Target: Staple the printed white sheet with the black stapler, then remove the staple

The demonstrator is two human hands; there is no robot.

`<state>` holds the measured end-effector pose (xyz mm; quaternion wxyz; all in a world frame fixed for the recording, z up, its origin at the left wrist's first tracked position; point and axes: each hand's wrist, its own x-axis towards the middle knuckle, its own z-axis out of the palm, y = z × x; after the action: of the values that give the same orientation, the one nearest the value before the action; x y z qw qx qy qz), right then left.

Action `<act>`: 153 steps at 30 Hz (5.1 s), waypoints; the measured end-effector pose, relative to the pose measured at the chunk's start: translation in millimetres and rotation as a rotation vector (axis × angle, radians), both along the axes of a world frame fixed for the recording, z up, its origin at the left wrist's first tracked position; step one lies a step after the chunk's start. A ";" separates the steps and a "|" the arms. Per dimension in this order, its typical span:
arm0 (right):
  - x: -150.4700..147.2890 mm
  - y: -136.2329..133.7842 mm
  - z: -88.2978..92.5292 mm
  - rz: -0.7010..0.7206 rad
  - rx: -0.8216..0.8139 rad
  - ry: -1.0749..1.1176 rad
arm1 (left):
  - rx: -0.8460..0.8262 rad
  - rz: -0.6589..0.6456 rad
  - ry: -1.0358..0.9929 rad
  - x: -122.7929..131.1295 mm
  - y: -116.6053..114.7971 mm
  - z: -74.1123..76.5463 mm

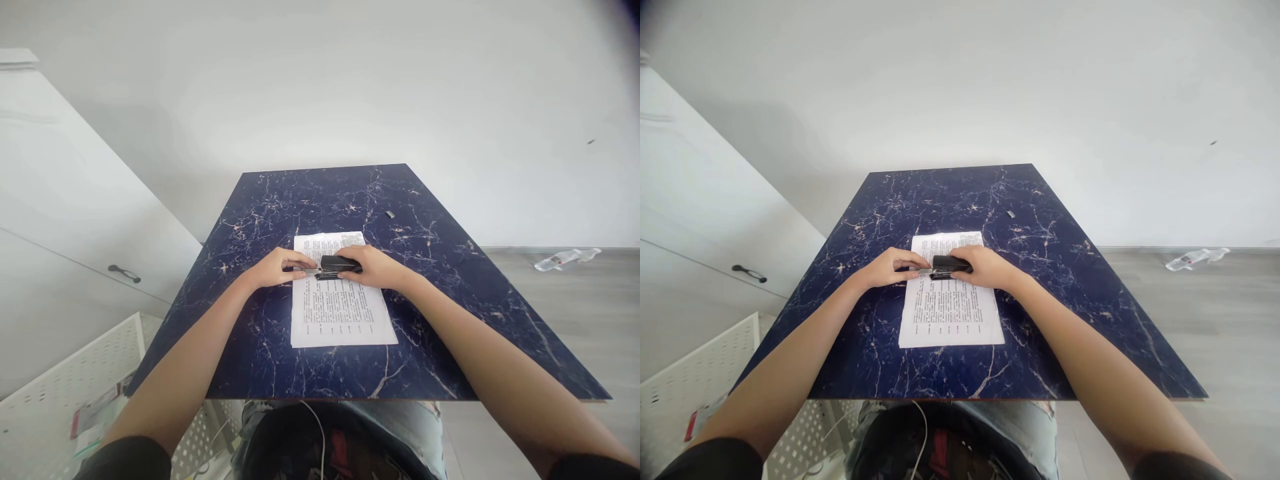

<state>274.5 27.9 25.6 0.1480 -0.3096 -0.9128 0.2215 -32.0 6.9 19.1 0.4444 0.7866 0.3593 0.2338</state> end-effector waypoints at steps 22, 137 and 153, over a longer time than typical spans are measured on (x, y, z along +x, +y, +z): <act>-3.8 6.2 -4.0 -0.042 -0.039 0.049 | 0.544 0.211 0.160 45.8 6.5 -22.6; -10.6 16.0 -10.4 -0.641 0.392 -0.337 | 0.268 0.515 0.080 47.9 -2.9 -14.6; 4.9 25.4 2.1 -0.650 0.243 -0.264 | 0.369 0.495 0.186 47.0 -3.3 -19.8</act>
<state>279.4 53.3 27.7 0.1273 -0.5892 -0.7979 0.0110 15.0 3.5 -0.7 0.1891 0.7608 0.5302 0.3229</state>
